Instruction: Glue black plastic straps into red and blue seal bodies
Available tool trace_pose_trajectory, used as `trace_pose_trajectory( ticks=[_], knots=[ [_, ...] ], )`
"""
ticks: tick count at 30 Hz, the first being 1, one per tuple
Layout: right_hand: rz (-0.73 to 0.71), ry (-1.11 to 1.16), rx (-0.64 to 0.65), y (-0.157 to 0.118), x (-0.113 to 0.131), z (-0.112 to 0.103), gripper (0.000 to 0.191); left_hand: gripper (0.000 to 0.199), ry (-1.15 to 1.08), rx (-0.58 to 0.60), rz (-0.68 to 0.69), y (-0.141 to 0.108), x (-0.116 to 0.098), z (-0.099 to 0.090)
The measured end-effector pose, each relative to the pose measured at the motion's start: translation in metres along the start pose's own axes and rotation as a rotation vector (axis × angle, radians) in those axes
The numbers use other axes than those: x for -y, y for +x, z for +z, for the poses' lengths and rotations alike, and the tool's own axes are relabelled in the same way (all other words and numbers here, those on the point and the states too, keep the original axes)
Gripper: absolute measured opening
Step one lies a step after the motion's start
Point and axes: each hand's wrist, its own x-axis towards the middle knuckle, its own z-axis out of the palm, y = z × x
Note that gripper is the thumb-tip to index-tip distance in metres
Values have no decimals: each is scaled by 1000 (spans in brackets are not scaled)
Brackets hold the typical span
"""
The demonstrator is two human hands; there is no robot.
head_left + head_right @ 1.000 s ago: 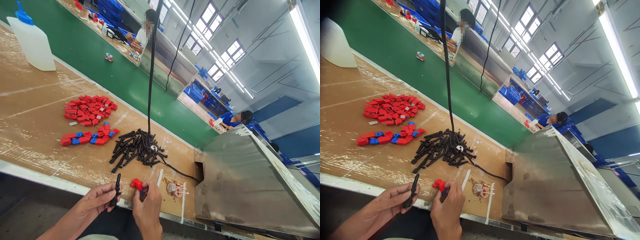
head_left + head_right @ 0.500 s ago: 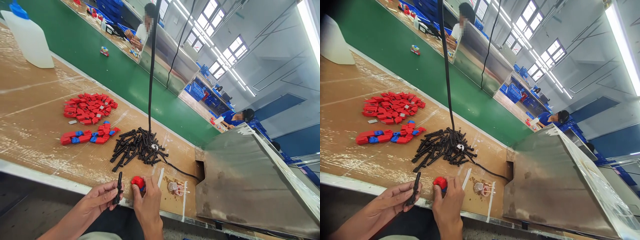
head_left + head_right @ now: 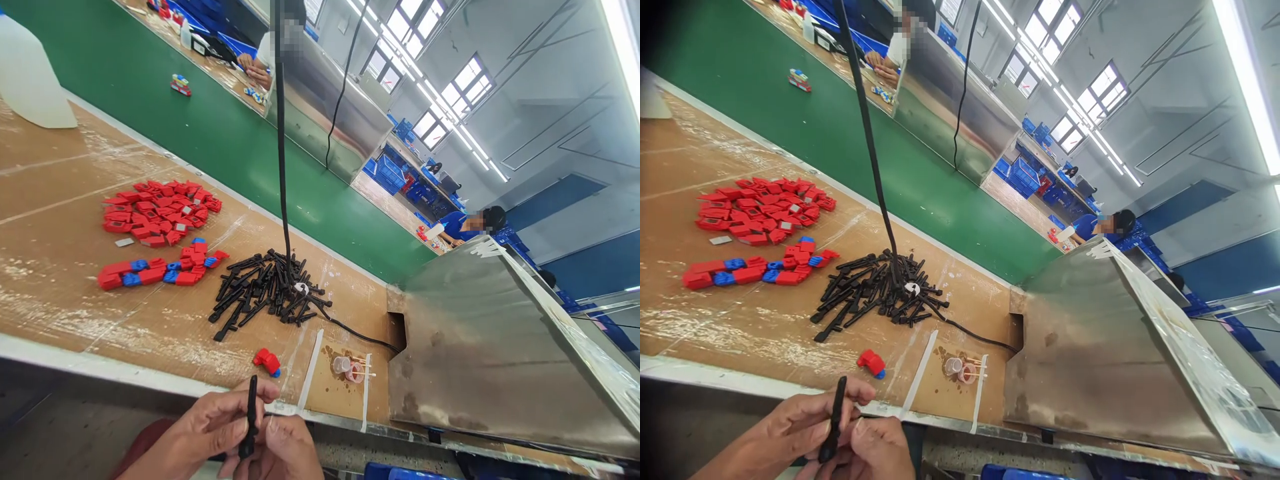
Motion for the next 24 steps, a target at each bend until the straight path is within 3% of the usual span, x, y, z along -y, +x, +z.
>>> trace_pose_trajectory(
  ticks=[3, 8, 13, 16, 19, 21, 24],
  knots=[
    [48, 208, -10, 5, -8, 4, 60, 54, 123, -13, 44, -1, 3, 5],
    [127, 316, 107, 8, -10, 4, 60, 58, 323, -84, 128, 1, 3, -2],
    [210, 438, 195, 9, -14, 4, 62, 59, 375, -71, 91, 3, 9, -8],
    [166, 509, 168, 6, -16, 6, 57, 55, 435, -167, 139, -5, -12, 0],
    [85, 519, 158, -1, -14, 6, 49, 38, 631, -355, 367, -6, -45, 6],
    [47, 527, 175, -4, -13, 4, 47, 30, 829, -289, 493, 3, -65, 5],
    [-13, 531, 204, -7, -15, 1, 45, 35, 971, -53, 436, 25, -82, -2]
  ],
)
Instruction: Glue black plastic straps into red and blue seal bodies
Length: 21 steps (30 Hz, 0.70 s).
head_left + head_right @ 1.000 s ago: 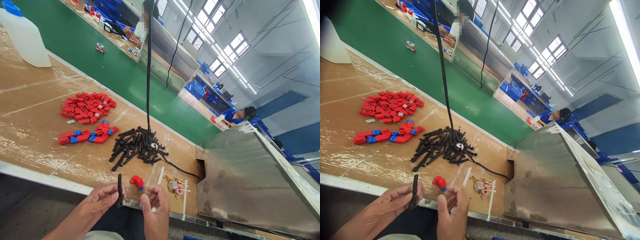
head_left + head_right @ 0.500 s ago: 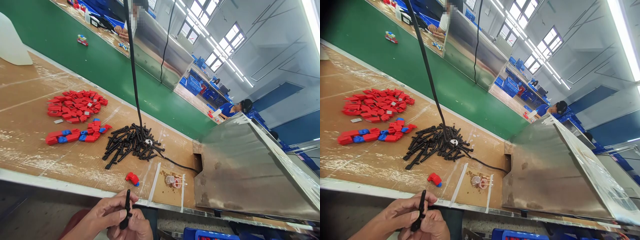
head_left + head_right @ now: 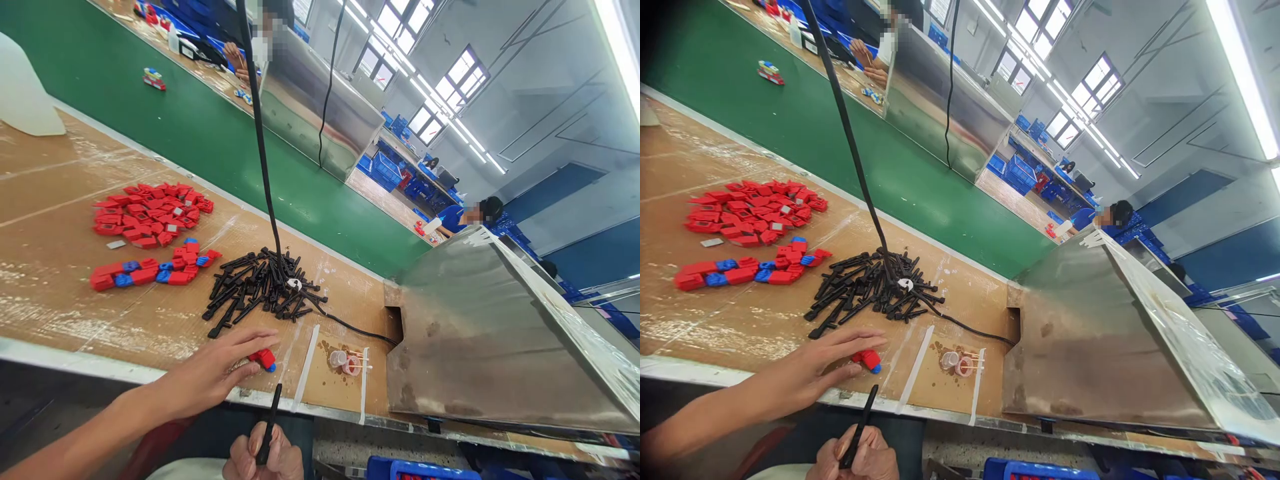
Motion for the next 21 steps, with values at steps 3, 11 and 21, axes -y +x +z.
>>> trace_pose_trajectory(
  ticks=[3, 11, 21],
  knots=[
    [-40, -9, 1, -2, -3, -7, 45, 26, 10, 147, 28, 18, 4, 0],
    [-146, 9, 43, -5, 7, -11, 42, 56, -267, -53, -248, 10, 15, 12],
    [-289, -9, -224, -13, 30, -2, 42, 64, -913, -57, -574, -25, -36, 27]
  ],
)
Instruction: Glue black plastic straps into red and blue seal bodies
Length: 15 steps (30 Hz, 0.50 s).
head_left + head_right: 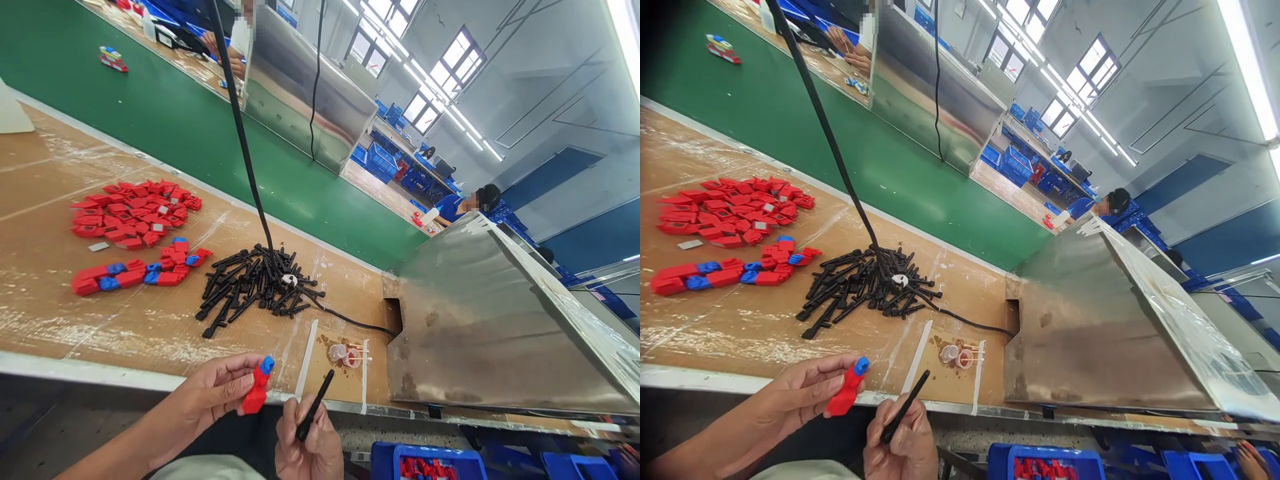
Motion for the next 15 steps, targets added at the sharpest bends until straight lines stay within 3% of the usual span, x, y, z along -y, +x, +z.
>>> trace_pose_trajectory(
  ticks=[4, 9, 15],
  knots=[
    [-36, -72, -173, 4, 6, 8, 42, 63, 12, 9, -52, -12, -1, 8],
    [26, -87, -193, 5, 14, 25, 42, 64, 67, 67, -80, -16, -1, 12],
    [-12, -47, -210, 1, -1, 15, 39, 62, 87, 96, -37, -16, 2, 20]
  ],
)
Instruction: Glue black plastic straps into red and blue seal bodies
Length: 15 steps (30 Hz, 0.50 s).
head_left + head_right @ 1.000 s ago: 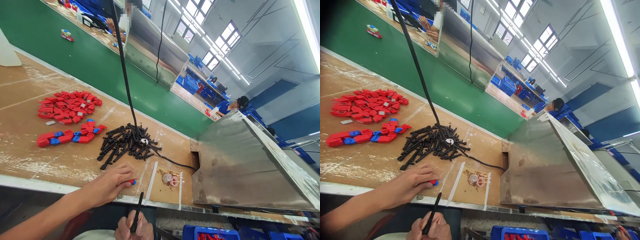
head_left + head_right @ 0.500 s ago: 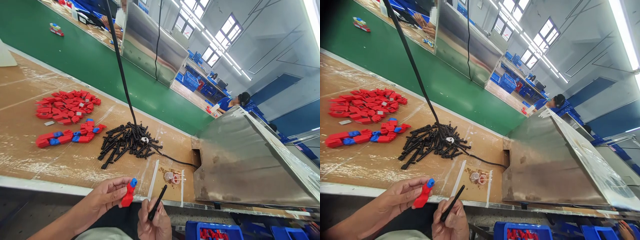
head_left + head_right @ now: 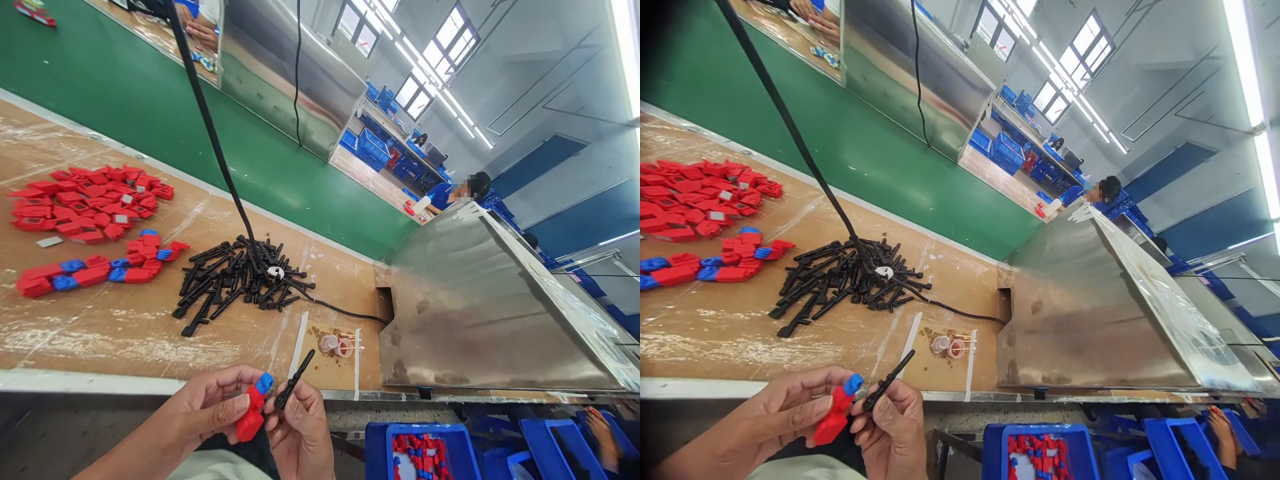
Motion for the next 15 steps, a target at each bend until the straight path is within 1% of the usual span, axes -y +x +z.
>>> trace_pose_trajectory(
  ticks=[4, 8, 12, 15],
  knots=[
    [-33, 46, 21, -2, -9, -5, 35, 63, -19, -12, -49, -1, -2, 4],
    [-92, 9, 12, -7, -15, -7, 35, 61, -30, -31, -105, -3, -6, 8],
    [-183, -79, -59, -10, -18, -9, 39, 62, 100, 3, -60, -3, -9, 10],
    [-233, -156, -62, -11, -17, -7, 45, 64, 189, 44, -11, 0, -5, 4]
  ],
)
